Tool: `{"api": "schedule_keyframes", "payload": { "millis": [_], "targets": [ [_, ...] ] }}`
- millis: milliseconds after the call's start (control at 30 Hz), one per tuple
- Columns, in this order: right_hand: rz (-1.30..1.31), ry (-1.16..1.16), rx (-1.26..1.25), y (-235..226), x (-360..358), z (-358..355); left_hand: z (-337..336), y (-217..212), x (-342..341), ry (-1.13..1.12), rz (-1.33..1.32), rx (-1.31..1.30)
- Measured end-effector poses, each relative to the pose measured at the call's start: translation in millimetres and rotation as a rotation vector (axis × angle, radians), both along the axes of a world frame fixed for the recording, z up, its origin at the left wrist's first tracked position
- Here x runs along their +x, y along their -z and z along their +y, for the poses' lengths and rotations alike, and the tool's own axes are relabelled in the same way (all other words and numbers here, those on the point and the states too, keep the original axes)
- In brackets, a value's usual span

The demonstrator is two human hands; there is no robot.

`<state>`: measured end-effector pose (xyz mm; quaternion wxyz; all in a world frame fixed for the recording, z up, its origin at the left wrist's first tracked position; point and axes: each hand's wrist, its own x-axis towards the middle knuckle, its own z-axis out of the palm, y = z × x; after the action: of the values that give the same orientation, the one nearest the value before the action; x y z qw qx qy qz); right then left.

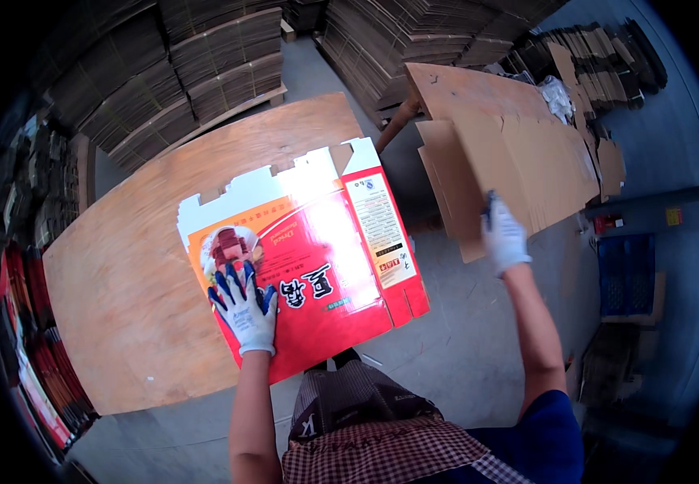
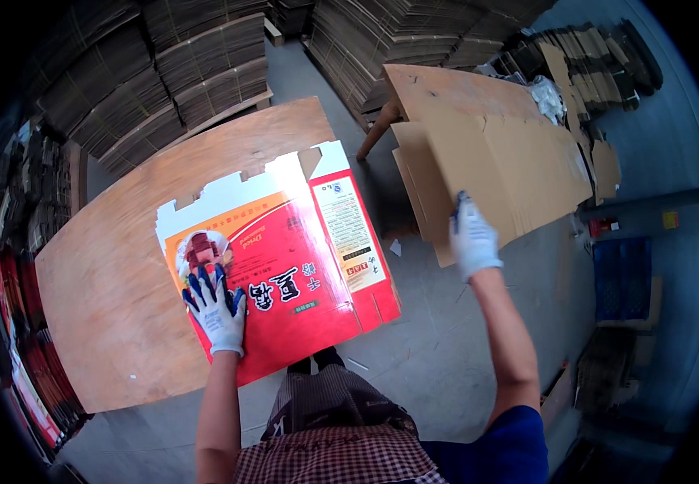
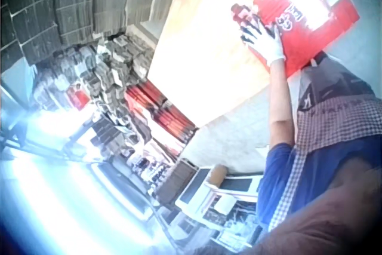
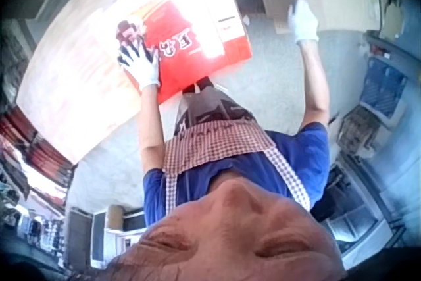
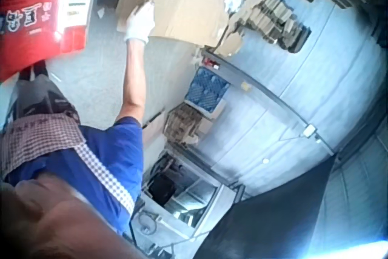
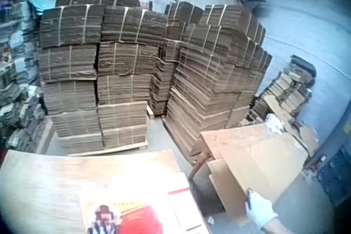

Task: The person applies a white paste to the grooves of a large flat cardboard sheet using a cloth. They then pick up a pre-printed red cardboard box, fold it into shape, and place it on the table. The person repeats this process with several boxes.

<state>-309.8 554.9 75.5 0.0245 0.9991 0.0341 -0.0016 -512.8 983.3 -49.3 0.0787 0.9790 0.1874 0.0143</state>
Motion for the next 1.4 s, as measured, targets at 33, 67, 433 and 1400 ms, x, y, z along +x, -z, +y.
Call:
{"api": "schedule_keyframes", "payload": {
  "millis": [33, 67, 433, 1400],
  "targets": [
    [-0.110, -0.043, 0.105, -46.5, -12.0, 12.0, 0.1, -0.2, -0.3, -0.008, 0.025, -0.025],
    [-0.096, 0.010, 0.252, -91.9, -24.1, 24.3, 0.8, -1.3, -1.5, -0.015, 0.012, -0.030],
    [-0.030, 0.118, 1.390, -161.1, -110.3, 25.9, 33.9, 13.7, -14.8, 0.021, -0.390, -0.659],
    [0.258, 0.458, 1.429, 93.5, -0.3, -8.9, -72.4, -13.2, 85.7, 0.177, 0.093, -0.124]
  ]
}}
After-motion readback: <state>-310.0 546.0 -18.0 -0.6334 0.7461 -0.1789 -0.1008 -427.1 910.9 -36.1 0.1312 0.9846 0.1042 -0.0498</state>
